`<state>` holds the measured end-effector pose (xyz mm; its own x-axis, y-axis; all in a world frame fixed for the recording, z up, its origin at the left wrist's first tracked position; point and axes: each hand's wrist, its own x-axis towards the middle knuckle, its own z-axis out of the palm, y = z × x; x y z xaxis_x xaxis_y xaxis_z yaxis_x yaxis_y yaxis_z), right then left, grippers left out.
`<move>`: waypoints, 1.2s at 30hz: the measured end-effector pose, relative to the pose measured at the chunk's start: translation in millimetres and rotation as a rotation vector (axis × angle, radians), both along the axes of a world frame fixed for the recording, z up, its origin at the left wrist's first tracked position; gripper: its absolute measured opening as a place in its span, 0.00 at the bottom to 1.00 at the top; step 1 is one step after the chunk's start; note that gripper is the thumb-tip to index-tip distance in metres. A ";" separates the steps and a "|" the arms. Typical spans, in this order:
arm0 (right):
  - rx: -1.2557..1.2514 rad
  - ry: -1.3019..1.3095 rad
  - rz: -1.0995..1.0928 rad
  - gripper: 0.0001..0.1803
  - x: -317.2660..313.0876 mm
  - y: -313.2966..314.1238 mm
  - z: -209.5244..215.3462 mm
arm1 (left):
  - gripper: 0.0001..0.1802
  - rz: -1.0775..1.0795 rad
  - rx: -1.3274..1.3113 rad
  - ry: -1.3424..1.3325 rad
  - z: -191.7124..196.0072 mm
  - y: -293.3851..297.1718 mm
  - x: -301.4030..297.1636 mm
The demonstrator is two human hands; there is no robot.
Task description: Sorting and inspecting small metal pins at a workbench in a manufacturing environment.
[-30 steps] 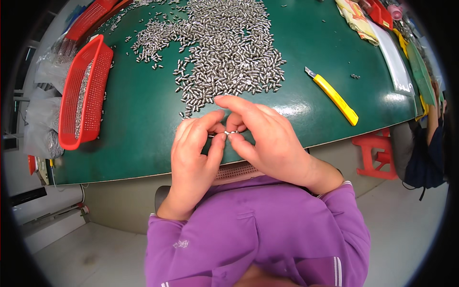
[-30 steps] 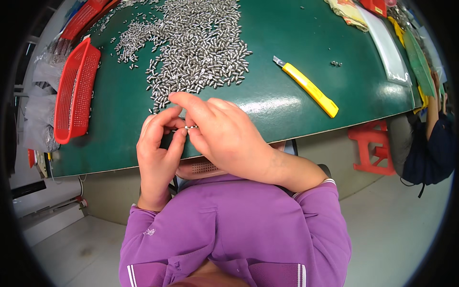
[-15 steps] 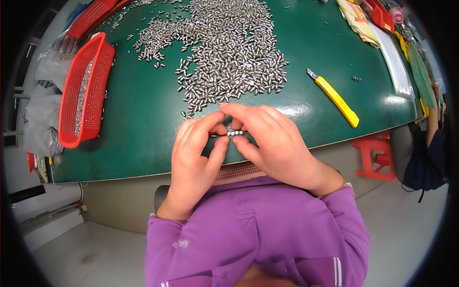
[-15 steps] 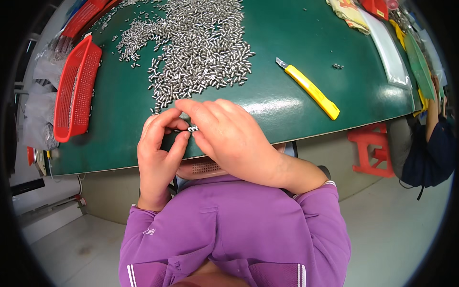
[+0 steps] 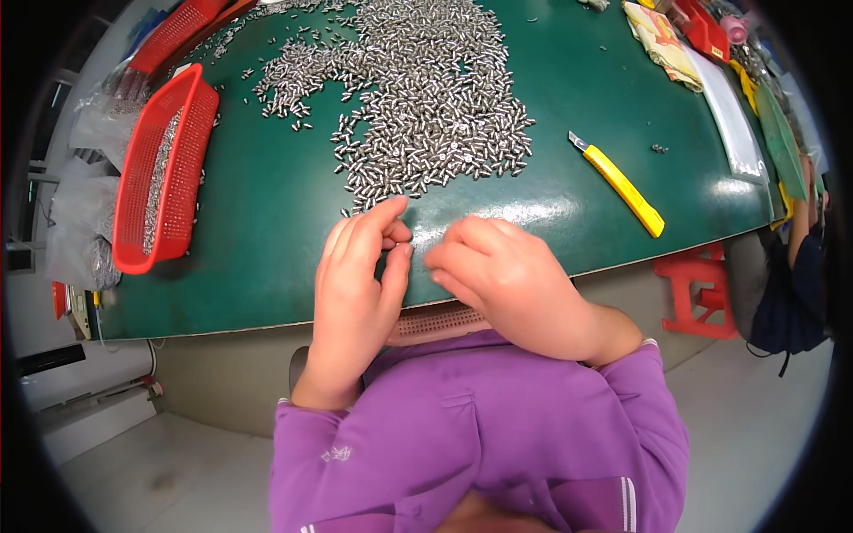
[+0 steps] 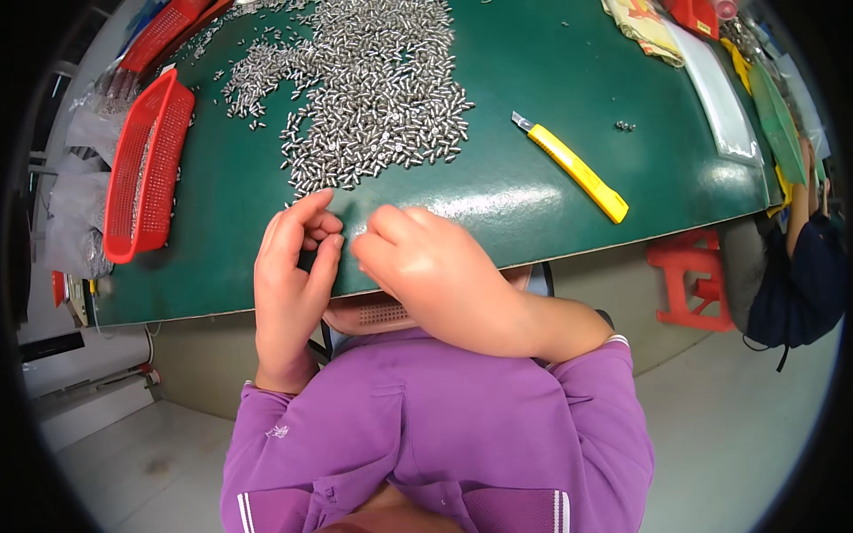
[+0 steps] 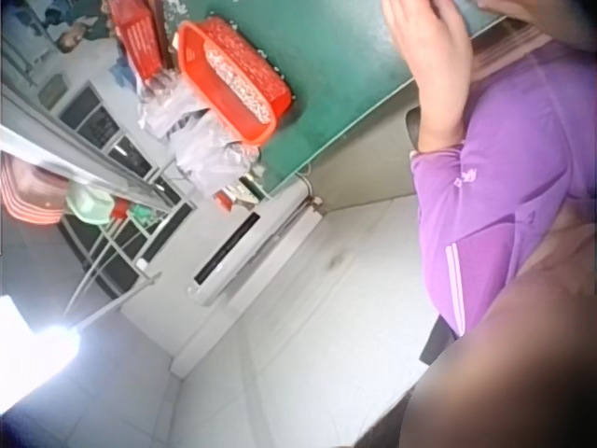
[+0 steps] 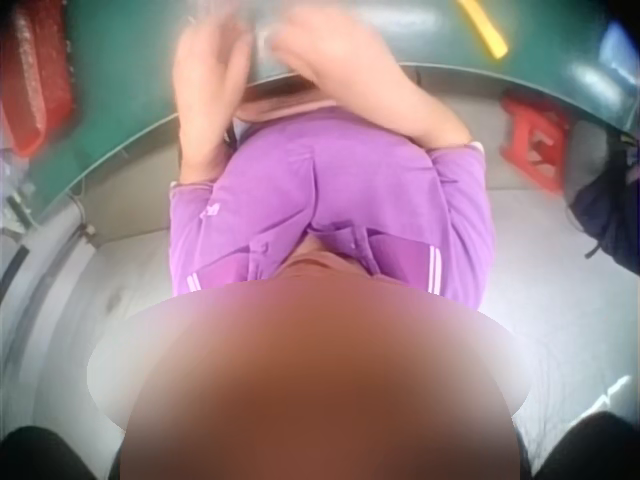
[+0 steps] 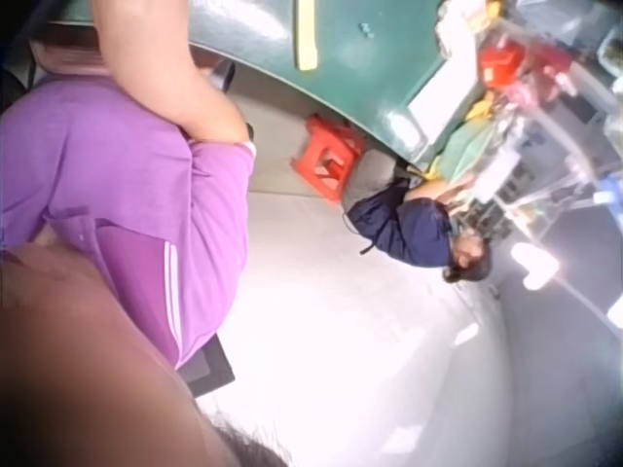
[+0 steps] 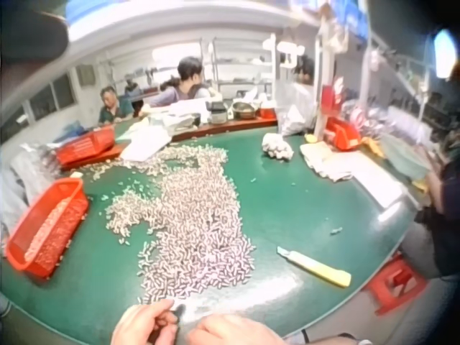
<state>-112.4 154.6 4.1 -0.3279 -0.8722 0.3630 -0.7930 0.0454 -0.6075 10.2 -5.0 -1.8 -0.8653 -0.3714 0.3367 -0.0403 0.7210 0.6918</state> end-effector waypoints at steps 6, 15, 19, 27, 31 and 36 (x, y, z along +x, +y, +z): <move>0.051 -0.181 0.185 0.15 -4.0 17.8 14.6 | 0.32 0.054 -0.016 0.033 -3.2 3.6 -22.7; -0.110 0.108 -0.146 0.14 -27.3 -16.6 1.0 | 0.36 -0.052 0.006 0.052 -4.9 6.2 -29.8; -0.107 0.081 -0.103 0.10 -24.9 -18.1 -0.2 | 0.37 -0.035 0.069 0.072 -5.9 7.0 -26.1; -0.138 0.024 -0.061 0.09 -23.1 -16.4 -3.5 | 0.37 -0.027 0.094 0.088 -7.6 7.5 -27.2; -0.160 -0.019 -0.089 0.13 -21.6 -15.0 1.2 | 0.35 -0.036 0.059 0.081 -6.7 6.7 -26.3; -0.192 -0.061 -0.071 0.15 -20.4 -13.1 0.7 | 0.33 -0.039 0.051 0.087 -6.5 6.4 -25.2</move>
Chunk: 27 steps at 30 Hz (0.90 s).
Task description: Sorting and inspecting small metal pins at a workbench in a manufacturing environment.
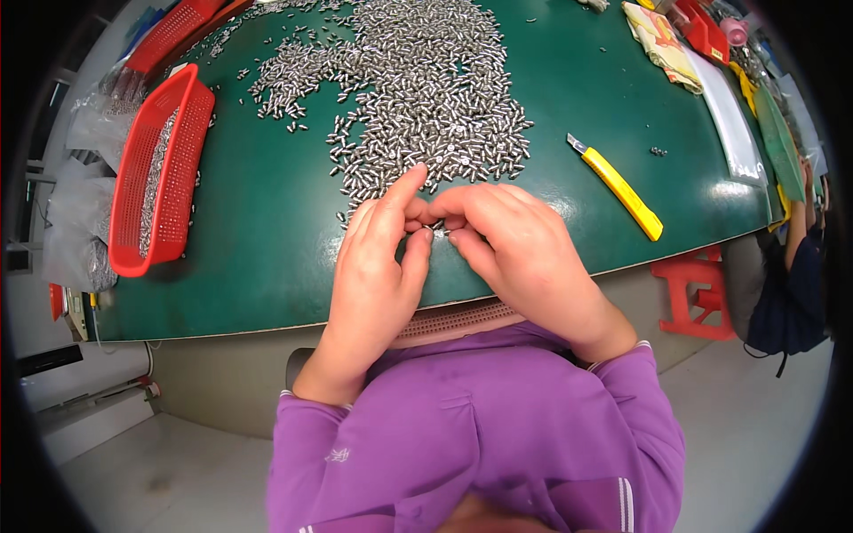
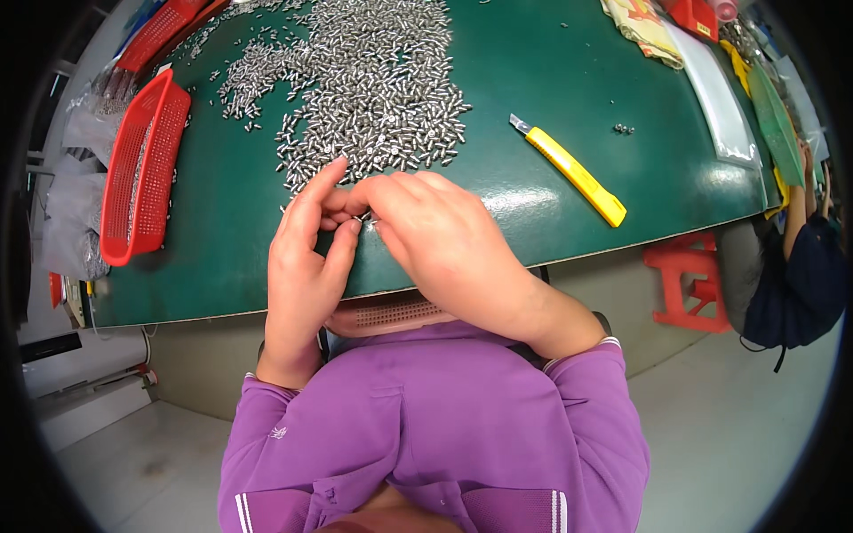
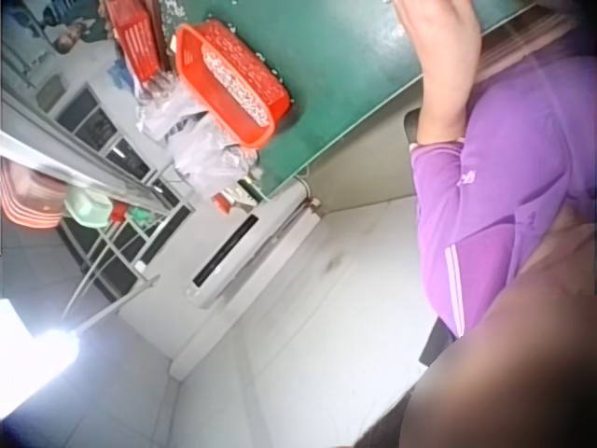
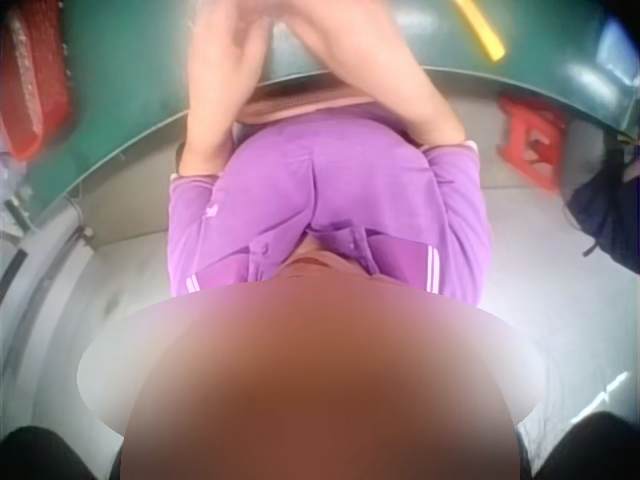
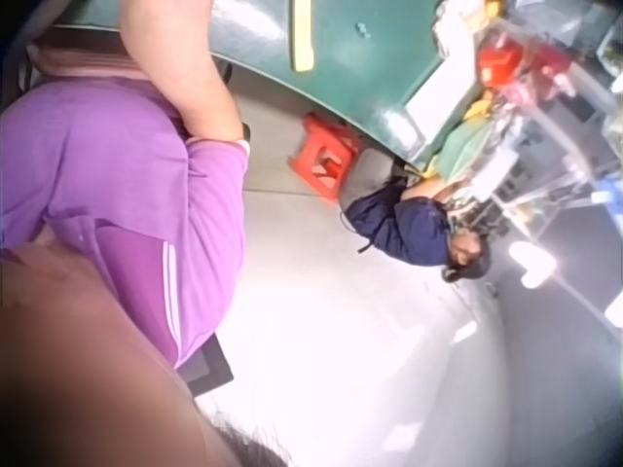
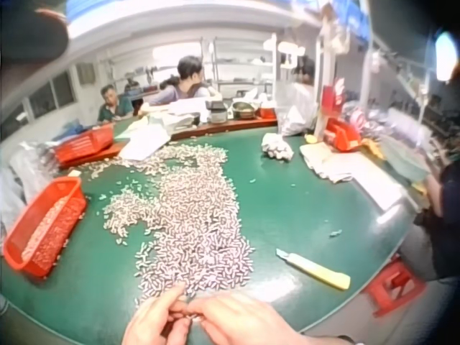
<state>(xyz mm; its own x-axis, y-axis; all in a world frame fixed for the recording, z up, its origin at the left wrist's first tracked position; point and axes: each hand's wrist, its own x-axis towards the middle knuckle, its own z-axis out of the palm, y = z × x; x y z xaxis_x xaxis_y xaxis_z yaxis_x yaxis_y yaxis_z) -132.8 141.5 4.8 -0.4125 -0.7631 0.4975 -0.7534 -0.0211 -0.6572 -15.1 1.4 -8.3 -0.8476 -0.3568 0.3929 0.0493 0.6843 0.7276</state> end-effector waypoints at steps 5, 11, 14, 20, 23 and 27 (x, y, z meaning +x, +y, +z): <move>-0.024 -0.029 0.025 0.18 2.7 -3.5 0.2 | 0.33 0.021 0.015 -0.013 0.9 2.5 1.0; -0.012 -0.010 0.057 0.19 1.8 -4.6 -0.5 | 0.34 0.051 -0.008 -0.005 -2.0 3.2 5.7; 0.016 0.011 0.037 0.19 2.7 -3.7 -0.8 | 0.34 0.077 -0.075 -0.019 -2.4 2.6 9.2; -0.058 -0.006 0.048 0.21 4.7 -9.3 -0.1 | 0.35 0.092 -0.066 -0.007 -5.0 2.9 8.6; -0.094 0.007 0.042 0.21 4.6 -11.9 -5.1 | 0.35 0.083 -0.071 -0.007 -5.2 2.9 8.2; -0.072 -0.007 0.068 0.22 4.9 -10.8 -4.4 | 0.35 0.087 -0.100 0.005 -5.9 2.4 8.8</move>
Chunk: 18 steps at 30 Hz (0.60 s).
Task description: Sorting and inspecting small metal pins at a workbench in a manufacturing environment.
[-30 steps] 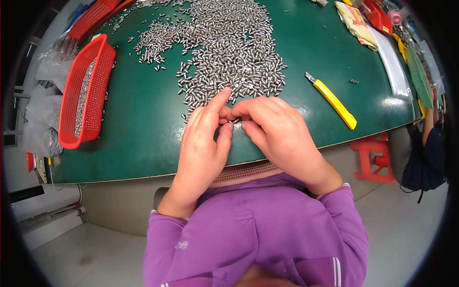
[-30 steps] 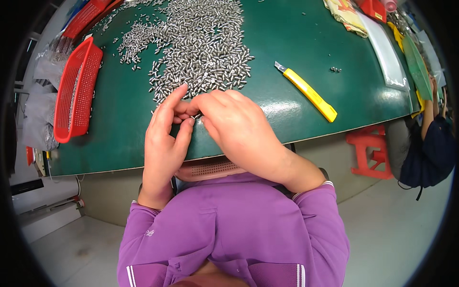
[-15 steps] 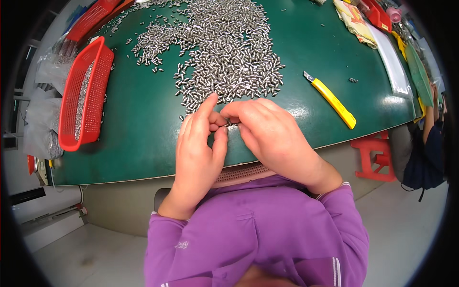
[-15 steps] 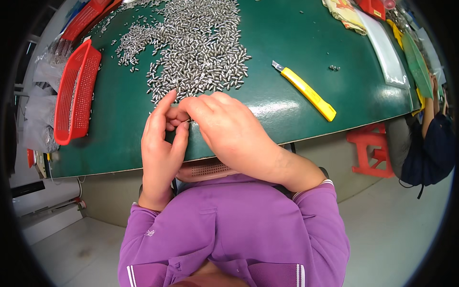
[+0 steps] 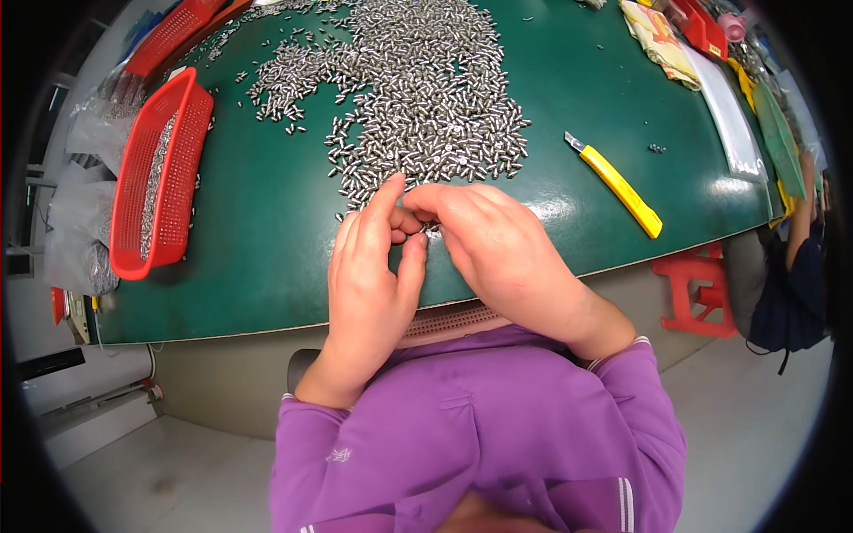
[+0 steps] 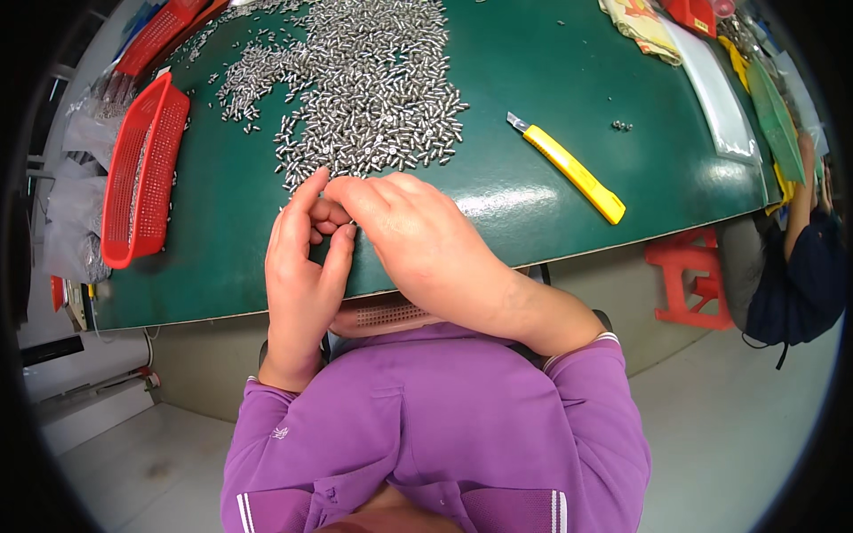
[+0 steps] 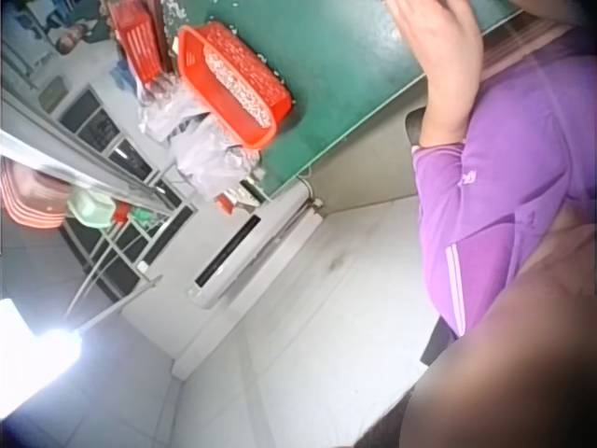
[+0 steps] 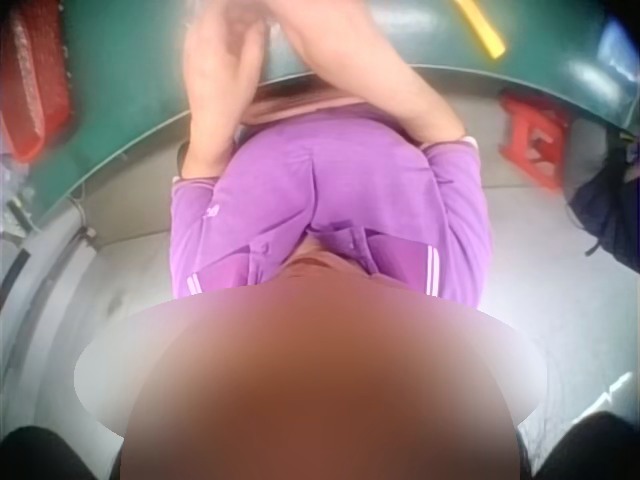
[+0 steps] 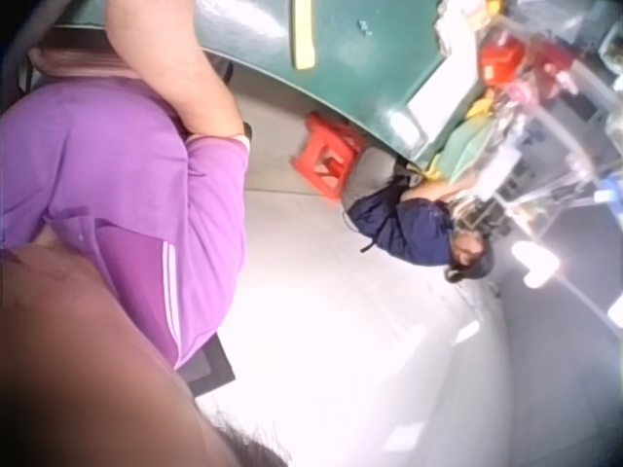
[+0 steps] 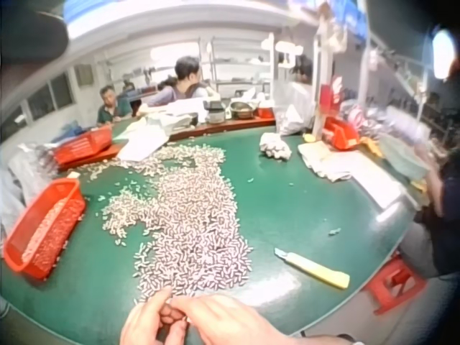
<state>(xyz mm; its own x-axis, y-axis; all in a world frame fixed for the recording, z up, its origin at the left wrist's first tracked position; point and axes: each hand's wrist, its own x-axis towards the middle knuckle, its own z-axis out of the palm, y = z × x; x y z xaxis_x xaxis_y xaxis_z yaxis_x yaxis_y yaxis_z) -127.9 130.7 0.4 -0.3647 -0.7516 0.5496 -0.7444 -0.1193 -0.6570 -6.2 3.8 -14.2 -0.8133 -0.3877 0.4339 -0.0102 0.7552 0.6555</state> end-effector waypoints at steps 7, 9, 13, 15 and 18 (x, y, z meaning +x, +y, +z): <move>0.033 0.017 -0.017 0.23 0.6 2.5 -0.1 | 0.36 0.008 -0.031 0.004 0.8 -0.6 2.2; 0.031 0.015 -0.008 0.23 0.0 2.4 1.5 | 0.37 0.002 -0.017 -0.007 1.3 -0.2 2.7; 0.026 0.000 -0.006 0.25 -0.6 2.5 0.6 | 0.37 -0.013 0.019 -0.066 8.7 0.6 4.9; 0.012 0.024 -0.033 0.26 0.5 3.5 -0.1 | 0.37 -0.018 0.085 -0.057 12.4 0.8 3.5; 0.058 -0.024 -0.100 0.27 7.5 7.9 2.6 | 0.36 -0.047 0.155 -0.054 13.1 -3.3 2.5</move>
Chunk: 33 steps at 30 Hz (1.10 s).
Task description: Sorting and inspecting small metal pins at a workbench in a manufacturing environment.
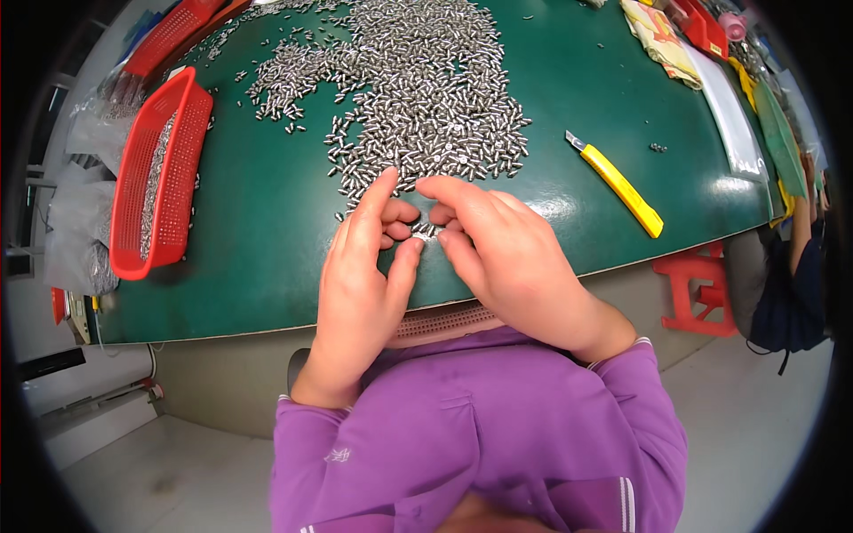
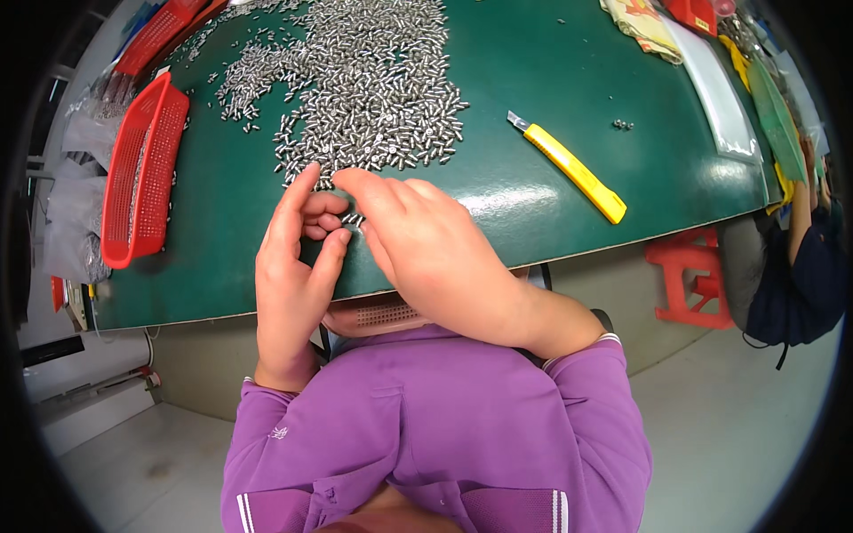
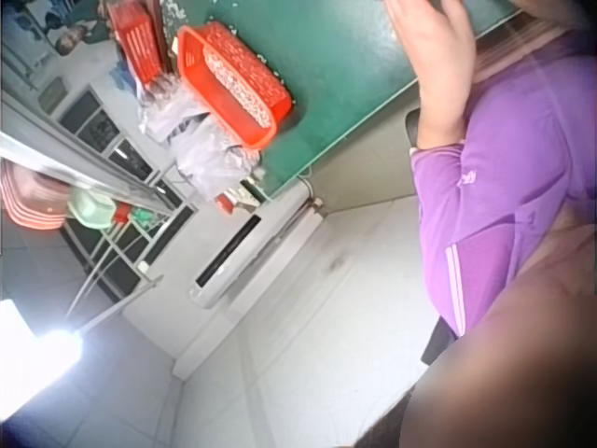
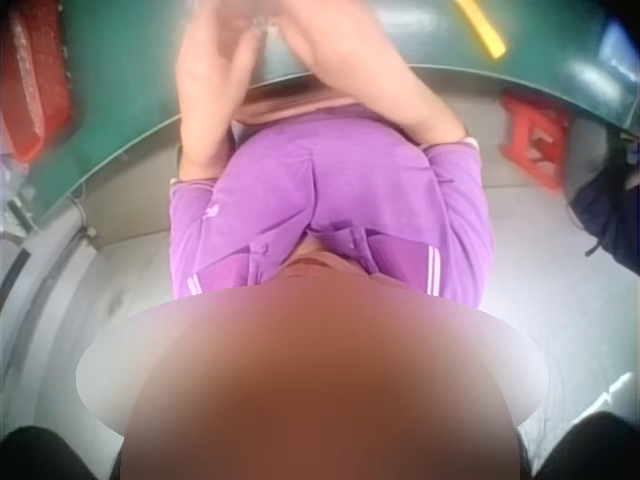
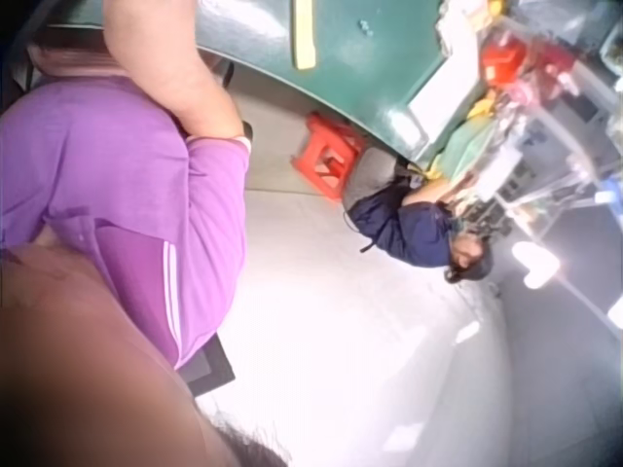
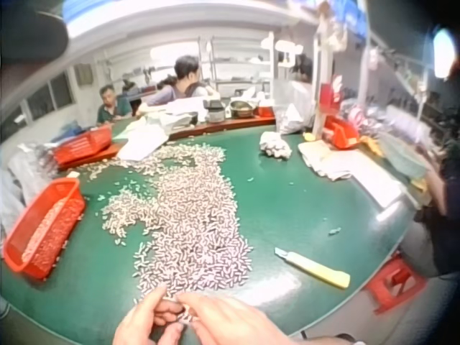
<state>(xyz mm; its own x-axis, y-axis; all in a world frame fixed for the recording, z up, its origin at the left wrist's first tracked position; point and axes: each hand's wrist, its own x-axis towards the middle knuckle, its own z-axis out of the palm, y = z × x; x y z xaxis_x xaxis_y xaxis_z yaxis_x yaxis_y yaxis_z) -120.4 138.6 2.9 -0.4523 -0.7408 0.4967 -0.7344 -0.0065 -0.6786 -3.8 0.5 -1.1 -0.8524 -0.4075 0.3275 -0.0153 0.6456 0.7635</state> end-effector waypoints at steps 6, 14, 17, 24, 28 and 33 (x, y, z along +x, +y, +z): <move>0.023 0.006 -0.032 0.29 4.4 -3.1 -1.5 | 0.35 -0.038 -0.002 0.024 -3.1 -3.6 -2.4; 0.018 0.002 -0.013 0.28 0.6 -4.2 -2.1 | 0.33 -0.005 0.012 -0.057 7.1 -1.4 0.8; -0.020 0.024 0.011 0.27 0.0 -6.8 -4.9 | 0.34 0.004 -0.112 -0.050 5.4 -3.4 1.1; -0.013 -0.022 0.021 0.26 -0.9 -5.2 -2.9 | 0.35 0.019 -0.097 -0.062 4.8 -1.7 1.6; 0.014 -0.064 0.000 0.27 2.0 -5.8 -1.4 | 0.36 0.013 0.060 -0.025 1.8 -4.1 -1.0; 0.027 -0.022 -0.041 0.27 5.2 -9.5 -4.9 | 0.35 0.023 0.030 -0.033 0.1 -2.7 -2.1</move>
